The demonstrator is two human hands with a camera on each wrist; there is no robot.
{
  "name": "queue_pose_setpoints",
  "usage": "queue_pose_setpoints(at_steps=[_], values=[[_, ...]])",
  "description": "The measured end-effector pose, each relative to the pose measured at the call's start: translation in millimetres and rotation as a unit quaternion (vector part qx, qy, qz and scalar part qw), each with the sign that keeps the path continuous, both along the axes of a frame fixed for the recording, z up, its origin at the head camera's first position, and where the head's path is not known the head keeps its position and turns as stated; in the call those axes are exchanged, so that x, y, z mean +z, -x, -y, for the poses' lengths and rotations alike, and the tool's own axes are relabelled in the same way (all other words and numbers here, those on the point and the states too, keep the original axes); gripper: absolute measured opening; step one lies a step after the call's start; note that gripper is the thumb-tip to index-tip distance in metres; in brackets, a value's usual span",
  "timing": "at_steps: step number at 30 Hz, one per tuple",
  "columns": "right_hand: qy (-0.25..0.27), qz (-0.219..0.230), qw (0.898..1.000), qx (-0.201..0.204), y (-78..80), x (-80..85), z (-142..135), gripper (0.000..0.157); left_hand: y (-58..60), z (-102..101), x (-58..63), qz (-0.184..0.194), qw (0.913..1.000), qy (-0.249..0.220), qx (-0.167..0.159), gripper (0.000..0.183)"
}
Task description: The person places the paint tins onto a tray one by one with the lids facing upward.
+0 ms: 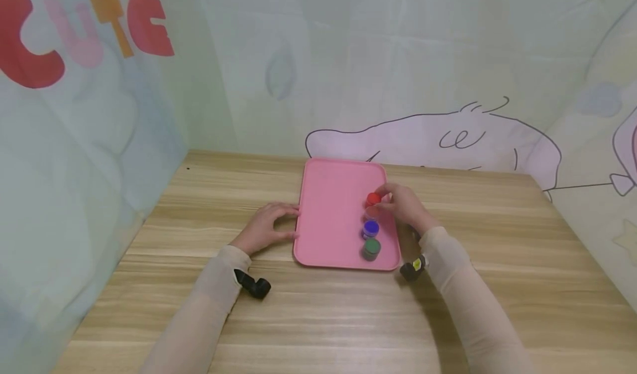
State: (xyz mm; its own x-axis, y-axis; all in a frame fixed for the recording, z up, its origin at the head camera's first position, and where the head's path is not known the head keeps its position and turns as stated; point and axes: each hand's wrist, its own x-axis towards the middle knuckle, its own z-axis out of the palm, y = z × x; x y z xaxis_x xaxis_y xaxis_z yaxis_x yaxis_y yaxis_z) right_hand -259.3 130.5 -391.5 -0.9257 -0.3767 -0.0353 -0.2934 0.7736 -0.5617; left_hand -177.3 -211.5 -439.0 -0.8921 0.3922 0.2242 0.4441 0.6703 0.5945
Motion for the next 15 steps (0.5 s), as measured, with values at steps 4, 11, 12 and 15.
queue_pose_setpoints(at_steps=[4,11,12,15], values=[[0.0,0.004,1.0,0.001,-1.0,0.5,-0.4,0.028,-0.8,-0.1,-0.6,-0.003,1.0,0.002,0.0,0.053],[-0.013,-0.011,1.0,0.012,-1.1,1.5,-2.2,0.032,-0.7,-0.6,-1.9,0.007,1.0,-0.005,0.001,0.053],[-0.014,-0.01,1.0,0.012,-1.2,2.0,-2.2,0.033,-0.6,-0.5,-1.9,0.007,1.0,-0.005,0.001,0.053],[-0.022,-0.014,1.0,0.013,-1.5,3.9,-2.1,0.035,-0.3,-0.1,-2.1,0.006,1.0,-0.004,0.004,0.053]])
